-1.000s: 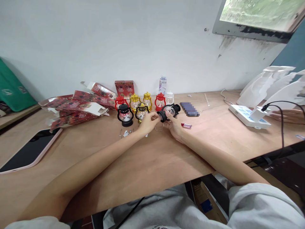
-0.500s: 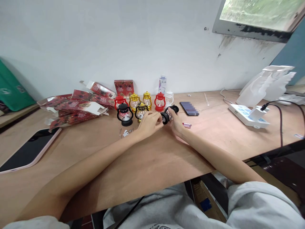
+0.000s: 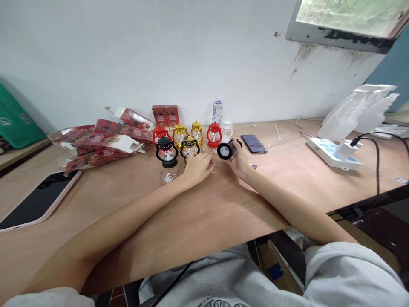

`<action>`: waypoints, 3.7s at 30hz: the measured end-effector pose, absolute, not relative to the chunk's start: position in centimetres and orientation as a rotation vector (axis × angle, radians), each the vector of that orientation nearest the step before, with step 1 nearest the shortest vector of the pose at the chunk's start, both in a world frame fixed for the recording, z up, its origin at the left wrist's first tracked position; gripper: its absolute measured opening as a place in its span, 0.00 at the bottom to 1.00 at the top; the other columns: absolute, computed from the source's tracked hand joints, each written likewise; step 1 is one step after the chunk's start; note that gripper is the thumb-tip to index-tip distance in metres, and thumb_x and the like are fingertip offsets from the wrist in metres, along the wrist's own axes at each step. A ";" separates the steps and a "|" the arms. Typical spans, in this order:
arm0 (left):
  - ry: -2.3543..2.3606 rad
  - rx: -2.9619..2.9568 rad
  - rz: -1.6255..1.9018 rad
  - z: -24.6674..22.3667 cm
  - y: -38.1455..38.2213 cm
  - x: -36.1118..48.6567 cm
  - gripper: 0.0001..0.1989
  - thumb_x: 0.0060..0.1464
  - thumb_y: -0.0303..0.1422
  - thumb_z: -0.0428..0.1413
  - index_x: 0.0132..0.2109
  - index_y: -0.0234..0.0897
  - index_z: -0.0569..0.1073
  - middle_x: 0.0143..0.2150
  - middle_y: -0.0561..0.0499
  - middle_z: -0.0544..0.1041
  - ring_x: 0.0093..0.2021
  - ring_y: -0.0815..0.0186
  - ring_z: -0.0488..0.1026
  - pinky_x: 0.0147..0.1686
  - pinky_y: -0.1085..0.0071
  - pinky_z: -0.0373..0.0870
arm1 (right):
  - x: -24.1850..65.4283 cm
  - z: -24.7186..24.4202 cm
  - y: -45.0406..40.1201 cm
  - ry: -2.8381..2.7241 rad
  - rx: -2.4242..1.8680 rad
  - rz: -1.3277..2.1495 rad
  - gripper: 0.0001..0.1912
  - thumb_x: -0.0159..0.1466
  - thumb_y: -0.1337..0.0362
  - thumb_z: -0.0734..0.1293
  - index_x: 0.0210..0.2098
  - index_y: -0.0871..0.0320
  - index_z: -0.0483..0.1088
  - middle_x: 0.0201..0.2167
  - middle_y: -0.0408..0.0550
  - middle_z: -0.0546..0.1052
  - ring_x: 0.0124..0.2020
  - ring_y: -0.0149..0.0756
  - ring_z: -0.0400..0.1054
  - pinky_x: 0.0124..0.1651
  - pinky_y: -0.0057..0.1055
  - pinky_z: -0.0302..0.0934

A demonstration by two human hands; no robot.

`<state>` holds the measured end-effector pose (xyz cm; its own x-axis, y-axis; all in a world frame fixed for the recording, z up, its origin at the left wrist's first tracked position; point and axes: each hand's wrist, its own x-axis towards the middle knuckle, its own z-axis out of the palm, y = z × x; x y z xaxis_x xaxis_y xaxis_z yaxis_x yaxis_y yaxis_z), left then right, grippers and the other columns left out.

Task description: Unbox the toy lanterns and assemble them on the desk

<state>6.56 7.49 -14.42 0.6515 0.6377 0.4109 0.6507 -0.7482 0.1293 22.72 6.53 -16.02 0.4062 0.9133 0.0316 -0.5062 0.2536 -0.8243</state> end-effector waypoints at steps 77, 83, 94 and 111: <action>-1.699 -3.287 -1.900 -13.7 7.2 7.9 0.12 0.43 0.39 0.57 0.24 0.34 0.69 0.23 0.55 0.68 0.27 0.71 0.63 0.30 0.74 0.63 | 20.9 -15.0 4.6 -0.757 -0.804 0.957 0.23 0.49 0.53 0.73 0.40 0.52 0.64 0.38 0.41 0.75 0.37 0.34 0.70 0.36 0.30 0.66; -1.721 -3.260 -1.913 -13.9 7.4 7.9 0.12 0.43 0.40 0.57 0.23 0.33 0.70 0.22 0.55 0.68 0.26 0.71 0.62 0.29 0.74 0.60 | 21.3 -15.7 5.3 -0.832 -0.841 0.855 0.22 0.50 0.52 0.72 0.40 0.54 0.65 0.39 0.43 0.75 0.42 0.35 0.70 0.45 0.34 0.66; -1.729 -3.193 -2.017 -13.8 7.1 7.9 0.12 0.40 0.35 0.59 0.19 0.34 0.67 0.18 0.58 0.64 0.21 0.74 0.57 0.24 0.75 0.53 | 21.2 -16.4 5.3 -0.939 -0.844 0.709 0.21 0.53 0.53 0.72 0.43 0.53 0.65 0.42 0.44 0.74 0.45 0.36 0.69 0.55 0.42 0.62; -1.721 -3.176 -2.097 -14.1 7.0 8.0 0.10 0.41 0.35 0.58 0.20 0.34 0.67 0.20 0.57 0.66 0.23 0.73 0.60 0.26 0.76 0.57 | 21.2 -16.1 5.1 -0.986 -0.836 0.655 0.22 0.54 0.52 0.71 0.43 0.53 0.64 0.42 0.45 0.74 0.45 0.35 0.69 0.56 0.42 0.63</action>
<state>8.04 7.04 -14.11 0.3627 0.9050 0.2223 0.0417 -0.2541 0.9663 21.16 5.06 -16.11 0.4134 0.7935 0.4466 -0.1037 0.5283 -0.8427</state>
